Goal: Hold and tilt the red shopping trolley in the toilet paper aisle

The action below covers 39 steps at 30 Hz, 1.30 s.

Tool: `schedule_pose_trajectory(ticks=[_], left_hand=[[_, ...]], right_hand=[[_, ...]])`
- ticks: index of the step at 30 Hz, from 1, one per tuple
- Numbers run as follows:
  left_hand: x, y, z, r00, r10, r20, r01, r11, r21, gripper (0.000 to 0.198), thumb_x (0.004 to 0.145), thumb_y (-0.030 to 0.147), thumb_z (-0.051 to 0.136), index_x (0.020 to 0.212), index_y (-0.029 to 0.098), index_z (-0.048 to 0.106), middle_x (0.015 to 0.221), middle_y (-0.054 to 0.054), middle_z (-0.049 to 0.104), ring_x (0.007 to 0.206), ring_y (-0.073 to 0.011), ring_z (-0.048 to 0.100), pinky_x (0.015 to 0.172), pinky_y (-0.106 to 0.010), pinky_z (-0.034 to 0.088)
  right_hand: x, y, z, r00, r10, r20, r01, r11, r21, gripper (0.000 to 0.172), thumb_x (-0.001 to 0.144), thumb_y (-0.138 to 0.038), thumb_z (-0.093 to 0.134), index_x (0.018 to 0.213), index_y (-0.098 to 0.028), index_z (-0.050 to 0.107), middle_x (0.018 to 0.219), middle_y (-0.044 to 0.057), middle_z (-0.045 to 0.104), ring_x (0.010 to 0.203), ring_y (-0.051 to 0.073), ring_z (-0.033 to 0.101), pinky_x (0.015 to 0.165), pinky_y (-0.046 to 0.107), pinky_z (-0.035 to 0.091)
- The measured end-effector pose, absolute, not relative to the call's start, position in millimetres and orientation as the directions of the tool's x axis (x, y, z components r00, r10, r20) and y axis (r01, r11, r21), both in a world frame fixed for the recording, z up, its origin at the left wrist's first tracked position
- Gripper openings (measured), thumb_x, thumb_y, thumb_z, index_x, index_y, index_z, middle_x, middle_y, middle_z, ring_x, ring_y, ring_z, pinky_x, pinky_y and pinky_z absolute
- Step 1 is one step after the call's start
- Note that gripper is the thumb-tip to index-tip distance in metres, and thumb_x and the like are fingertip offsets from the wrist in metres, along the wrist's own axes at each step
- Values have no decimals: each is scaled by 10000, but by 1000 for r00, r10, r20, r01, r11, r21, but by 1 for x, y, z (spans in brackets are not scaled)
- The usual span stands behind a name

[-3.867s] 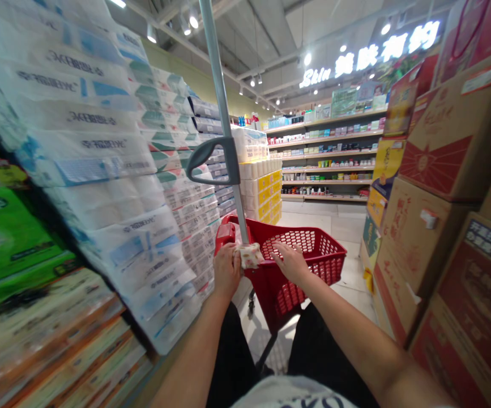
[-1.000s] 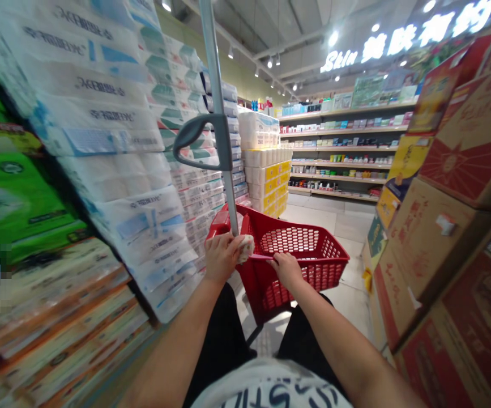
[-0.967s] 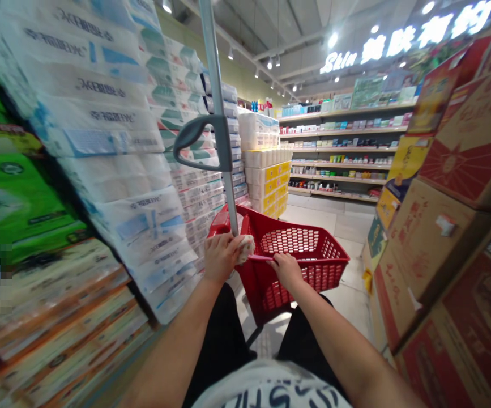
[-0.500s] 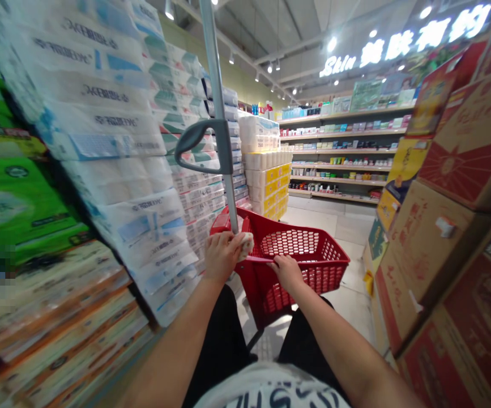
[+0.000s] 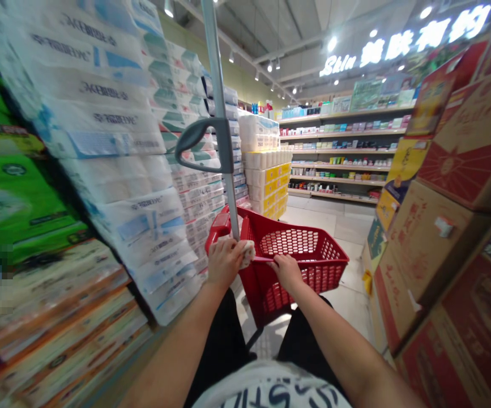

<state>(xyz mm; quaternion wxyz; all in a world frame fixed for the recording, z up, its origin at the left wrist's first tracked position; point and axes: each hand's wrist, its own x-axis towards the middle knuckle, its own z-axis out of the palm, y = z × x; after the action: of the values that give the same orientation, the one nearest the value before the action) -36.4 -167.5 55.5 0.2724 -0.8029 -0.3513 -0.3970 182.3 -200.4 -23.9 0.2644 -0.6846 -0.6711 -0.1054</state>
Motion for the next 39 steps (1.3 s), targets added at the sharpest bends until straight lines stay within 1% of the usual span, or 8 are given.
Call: schedule_pose_trajectory(ticks=[7, 13, 18, 20, 24, 27, 32, 39], left_hand=[[-27, -182, 40, 454, 460, 763, 781, -618, -92, 254, 887, 310, 523, 1110, 269, 637, 937, -71, 606, 889, -236, 534, 794, -387, 404], [-17, -184, 24, 402, 495, 770, 736, -675, 50, 330, 907, 271, 483, 1223, 240, 573, 975, -78, 614, 918, -227, 563, 829, -384, 475], [-8, -185, 15, 295, 565, 770, 603, -736, 309, 357, 939, 235, 402, 1276, 245, 521, 1142, -76, 637, 1042, -202, 607, 908, -368, 507], [-10, -185, 19, 311, 575, 757, 563, -753, 341, 354, 950, 236, 378, 1274, 240, 521, 1178, -69, 645, 1050, -186, 621, 889, -338, 517], [-28, -171, 42, 246, 506, 827, 631, -731, 259, 320, 949, 256, 394, 1205, 206, 578, 1105, -72, 680, 1015, -190, 620, 895, -340, 478], [-40, -148, 57, 136, 487, 863, 803, -564, 192, 308, 938, 290, 400, 1099, 191, 644, 1062, -98, 686, 1027, -242, 586, 928, -424, 404], [-41, -120, 53, 261, 595, 760, 906, -423, 20, 467, 945, 360, 354, 646, 186, 667, 707, -103, 674, 831, -256, 577, 856, -430, 350], [-31, -124, 46, 283, 561, 778, 898, -440, -9, 453, 941, 337, 351, 628, 192, 645, 670, -82, 659, 760, -240, 549, 801, -404, 323]], right_hand=[[171, -206, -12, 104, 824, 558, 906, 153, -395, 166, 910, -271, 540, 1008, -192, 649, 1013, 63, 674, 959, 204, 584, 871, 315, 407], [131, -224, 0, -21, 606, 795, 715, 565, -411, 456, 865, -128, 454, 1308, -211, 516, 1282, 87, 559, 1219, 194, 497, 1058, 367, 405], [119, -222, -8, -82, 625, 777, 652, 623, -433, 660, 821, -106, 491, 1456, -209, 343, 1501, 107, 309, 1387, 230, 308, 1132, 405, 340], [124, -215, -11, -39, 634, 772, 635, 613, -471, 638, 831, -93, 469, 1447, -222, 363, 1472, 107, 345, 1364, 222, 344, 1123, 397, 352], [135, -203, -4, 68, 626, 777, 637, 572, -517, 522, 835, -75, 453, 1323, -242, 523, 1289, 93, 515, 1211, 194, 489, 1058, 354, 419], [135, -199, 8, 71, 581, 811, 708, 543, -451, 453, 826, -81, 484, 1242, -227, 588, 1258, 91, 543, 1177, 214, 494, 1042, 386, 417], [136, -193, 7, -103, 600, 793, 810, 514, -284, 436, 806, -100, 553, 1225, -217, 590, 1231, 71, 585, 1135, 235, 489, 1047, 426, 383], [153, -191, -8, -2, 603, 798, 820, 458, -344, 352, 771, -78, 554, 1096, -192, 628, 1074, 88, 586, 1061, 234, 502, 978, 393, 435]])
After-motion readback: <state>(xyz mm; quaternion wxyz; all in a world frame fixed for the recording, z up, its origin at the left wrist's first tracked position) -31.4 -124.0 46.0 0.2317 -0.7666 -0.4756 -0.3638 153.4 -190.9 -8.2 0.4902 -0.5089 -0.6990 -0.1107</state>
